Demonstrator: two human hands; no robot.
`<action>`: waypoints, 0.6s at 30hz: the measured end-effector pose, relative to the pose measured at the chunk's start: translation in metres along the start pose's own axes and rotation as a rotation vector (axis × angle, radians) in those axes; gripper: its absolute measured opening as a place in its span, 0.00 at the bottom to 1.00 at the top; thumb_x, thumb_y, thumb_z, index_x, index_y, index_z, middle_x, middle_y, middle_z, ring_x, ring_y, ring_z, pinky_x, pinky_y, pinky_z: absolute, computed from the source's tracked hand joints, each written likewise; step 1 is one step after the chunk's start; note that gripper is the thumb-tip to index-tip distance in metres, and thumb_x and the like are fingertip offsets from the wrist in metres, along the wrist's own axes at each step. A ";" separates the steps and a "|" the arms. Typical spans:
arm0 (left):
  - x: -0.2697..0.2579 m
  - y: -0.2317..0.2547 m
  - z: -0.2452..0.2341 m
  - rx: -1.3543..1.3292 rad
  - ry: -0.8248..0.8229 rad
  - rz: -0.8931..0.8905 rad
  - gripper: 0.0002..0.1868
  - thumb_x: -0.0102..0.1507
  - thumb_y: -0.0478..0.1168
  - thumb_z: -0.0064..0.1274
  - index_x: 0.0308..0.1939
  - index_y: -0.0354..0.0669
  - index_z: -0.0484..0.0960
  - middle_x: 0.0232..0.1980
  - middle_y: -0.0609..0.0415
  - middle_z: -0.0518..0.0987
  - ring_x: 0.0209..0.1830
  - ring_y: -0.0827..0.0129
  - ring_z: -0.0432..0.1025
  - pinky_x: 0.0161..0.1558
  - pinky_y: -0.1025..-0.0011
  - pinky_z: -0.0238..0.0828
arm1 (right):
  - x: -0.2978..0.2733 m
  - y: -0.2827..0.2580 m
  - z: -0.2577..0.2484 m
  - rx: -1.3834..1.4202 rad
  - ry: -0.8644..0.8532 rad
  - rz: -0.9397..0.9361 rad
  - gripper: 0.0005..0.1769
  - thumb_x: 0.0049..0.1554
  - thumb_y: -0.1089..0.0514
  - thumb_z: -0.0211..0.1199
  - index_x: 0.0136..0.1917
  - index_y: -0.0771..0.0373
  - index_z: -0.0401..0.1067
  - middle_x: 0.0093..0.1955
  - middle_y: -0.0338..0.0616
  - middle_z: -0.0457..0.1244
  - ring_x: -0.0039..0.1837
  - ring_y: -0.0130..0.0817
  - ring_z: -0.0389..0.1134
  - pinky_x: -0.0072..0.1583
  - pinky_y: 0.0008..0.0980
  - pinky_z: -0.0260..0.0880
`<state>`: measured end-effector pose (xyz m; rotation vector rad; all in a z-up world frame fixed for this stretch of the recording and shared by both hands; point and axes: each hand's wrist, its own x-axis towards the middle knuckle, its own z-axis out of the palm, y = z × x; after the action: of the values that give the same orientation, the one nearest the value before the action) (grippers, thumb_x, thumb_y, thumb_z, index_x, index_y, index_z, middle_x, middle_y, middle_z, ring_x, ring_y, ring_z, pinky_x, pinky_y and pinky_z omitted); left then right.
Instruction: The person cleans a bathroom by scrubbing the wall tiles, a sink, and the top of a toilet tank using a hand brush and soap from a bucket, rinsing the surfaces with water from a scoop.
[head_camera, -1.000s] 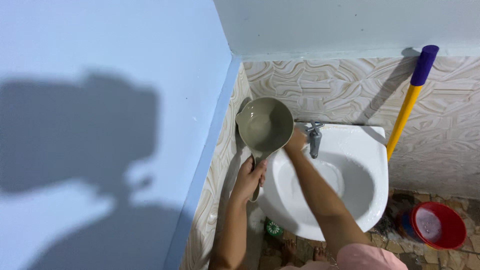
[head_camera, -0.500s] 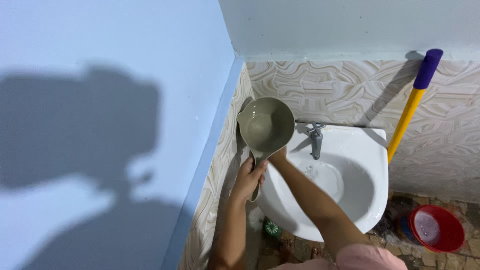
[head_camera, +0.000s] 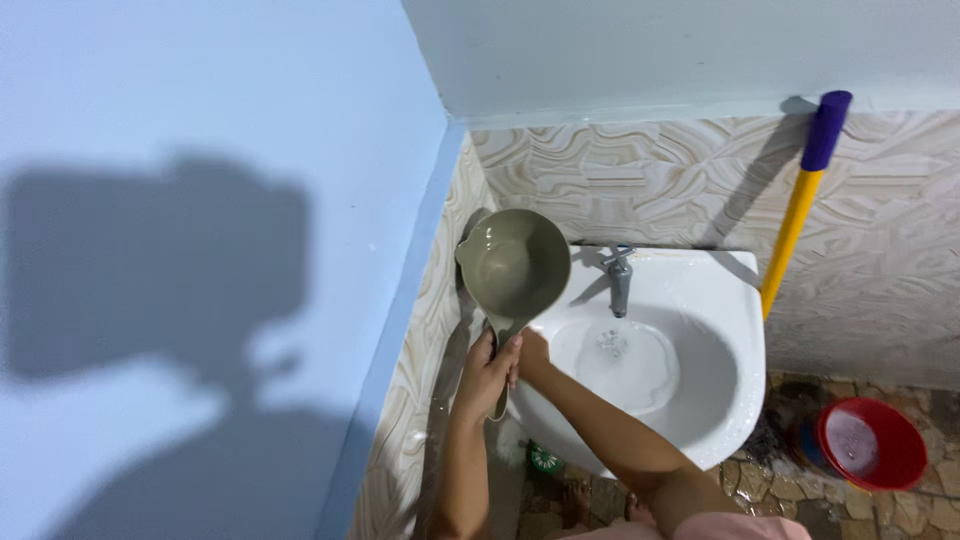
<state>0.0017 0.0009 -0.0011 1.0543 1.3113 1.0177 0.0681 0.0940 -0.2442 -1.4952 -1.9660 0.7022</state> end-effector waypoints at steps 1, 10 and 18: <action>0.000 0.000 0.002 0.005 0.006 -0.006 0.11 0.69 0.44 0.52 0.41 0.39 0.73 0.26 0.60 0.70 0.20 0.77 0.66 0.23 0.74 0.64 | -0.007 0.004 0.001 0.055 0.016 -0.025 0.25 0.47 0.40 0.71 0.51 0.59 0.78 0.46 0.46 0.72 0.48 0.43 0.74 0.49 0.43 0.73; -0.005 -0.007 0.013 -0.104 0.008 -0.062 0.07 0.69 0.41 0.50 0.43 0.40 0.75 0.28 0.61 0.70 0.20 0.78 0.64 0.24 0.75 0.62 | 0.113 0.068 -0.060 -0.139 0.030 0.278 0.24 0.54 0.40 0.67 0.60 0.50 0.77 0.52 0.42 0.73 0.54 0.42 0.75 0.56 0.43 0.74; -0.016 -0.011 0.007 -0.058 0.032 -0.107 0.10 0.69 0.44 0.51 0.44 0.40 0.75 0.27 0.60 0.70 0.20 0.78 0.64 0.24 0.76 0.63 | 0.072 0.066 -0.084 -0.333 0.050 0.280 0.22 0.62 0.49 0.56 0.64 0.63 0.71 0.54 0.56 0.70 0.52 0.51 0.73 0.51 0.49 0.74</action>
<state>0.0086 -0.0171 -0.0087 0.9177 1.3417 0.9899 0.1564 0.1851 -0.2233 -1.9949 -1.9231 0.4561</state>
